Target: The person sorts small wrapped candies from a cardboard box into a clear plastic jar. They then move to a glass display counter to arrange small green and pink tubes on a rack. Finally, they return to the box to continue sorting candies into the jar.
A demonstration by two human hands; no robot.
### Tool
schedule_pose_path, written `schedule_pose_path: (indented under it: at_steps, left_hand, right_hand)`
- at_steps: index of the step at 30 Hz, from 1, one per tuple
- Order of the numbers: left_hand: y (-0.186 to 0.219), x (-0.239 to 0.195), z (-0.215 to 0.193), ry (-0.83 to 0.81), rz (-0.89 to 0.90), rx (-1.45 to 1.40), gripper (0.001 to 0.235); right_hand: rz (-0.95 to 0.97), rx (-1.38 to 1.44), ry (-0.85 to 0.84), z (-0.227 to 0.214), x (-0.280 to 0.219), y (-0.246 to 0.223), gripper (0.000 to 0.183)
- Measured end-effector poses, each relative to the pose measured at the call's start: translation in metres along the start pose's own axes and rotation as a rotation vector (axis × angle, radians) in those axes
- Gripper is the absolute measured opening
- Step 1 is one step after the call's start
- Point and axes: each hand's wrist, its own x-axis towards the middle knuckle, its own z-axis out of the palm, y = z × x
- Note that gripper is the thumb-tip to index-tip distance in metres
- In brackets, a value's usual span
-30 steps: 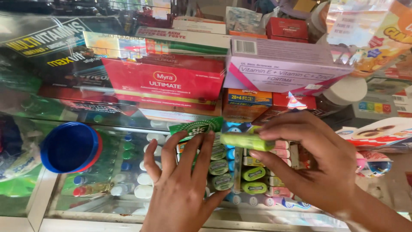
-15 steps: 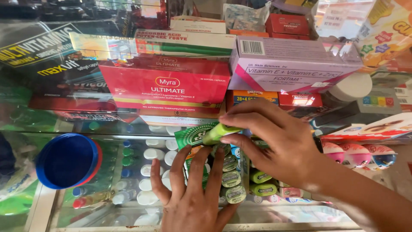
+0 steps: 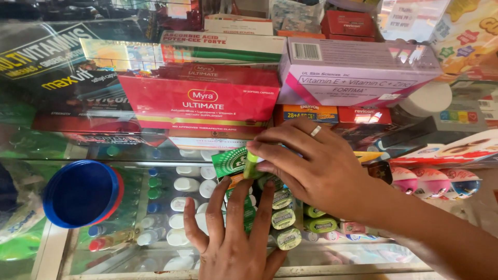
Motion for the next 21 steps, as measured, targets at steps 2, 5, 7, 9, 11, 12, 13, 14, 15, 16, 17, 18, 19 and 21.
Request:
schedule_pose_path:
  at_steps: [2, 5, 7, 9, 11, 12, 13, 14, 15, 16, 17, 18, 19, 21]
  left_hand:
    - [0.001, -0.001, 0.000, 0.018, 0.016, 0.015, 0.098]
    - [0.000, -0.002, -0.001, 0.046, 0.041, 0.041, 0.094]
    - [0.000, -0.003, -0.002, 0.053, 0.054, 0.052, 0.091]
    - [0.000, -0.003, -0.003, 0.040, 0.052, 0.067, 0.090]
    - [-0.001, -0.004, -0.004, 0.037, 0.054, 0.077, 0.089]
    - [-0.002, -0.004, -0.003, 0.037, 0.052, 0.089, 0.089]
    - [-0.002, -0.004, -0.003, 0.038, 0.055, 0.087, 0.089]
    - [-0.002, -0.004, -0.003, 0.038, 0.056, 0.091, 0.089]
    - [-0.003, -0.004, -0.003, 0.039, 0.058, 0.095, 0.089]
    - [-0.003, -0.004, -0.001, 0.039, 0.059, 0.095, 0.089]
    - [-0.003, -0.005, 0.000, 0.040, 0.050, 0.101, 0.090]
    - [-0.003, -0.005, 0.001, 0.043, 0.040, 0.107, 0.090]
    - [-0.002, -0.003, 0.001, 0.044, 0.039, 0.108, 0.090]
    - [-0.002, -0.001, 0.000, 0.074, -0.042, 0.107, 0.091]
  right_hand:
    - [0.002, 0.025, 0.000, -0.003, -0.004, 0.001, 0.038]
    - [-0.014, 0.052, -0.023, -0.011, -0.004, 0.003, 0.038]
    - [-0.027, 0.052, -0.046, -0.011, -0.004, 0.004, 0.039]
    - [-0.046, 0.062, -0.032, -0.007, -0.004, 0.005, 0.036]
    - [-0.064, 0.073, -0.065, -0.007, -0.003, 0.004, 0.038]
    - [-0.087, 0.086, -0.099, -0.007, -0.002, 0.004, 0.041]
    - [-0.086, 0.083, -0.099, -0.007, -0.003, 0.004, 0.041]
    - [-0.079, 0.075, -0.063, -0.007, -0.004, 0.003, 0.037]
    - [-0.073, 0.067, -0.026, -0.007, -0.006, 0.003, 0.034]
    - [-0.072, 0.066, -0.025, -0.015, -0.007, 0.001, 0.034]
    - [0.012, 0.085, 0.008, -0.022, -0.008, -0.001, 0.035]
    - [0.094, 0.105, 0.039, -0.030, -0.009, -0.003, 0.036]
    - [0.092, 0.105, 0.039, -0.041, -0.009, -0.009, 0.036]
    - [0.246, 0.024, 0.116, -0.062, -0.011, -0.022, 0.033]
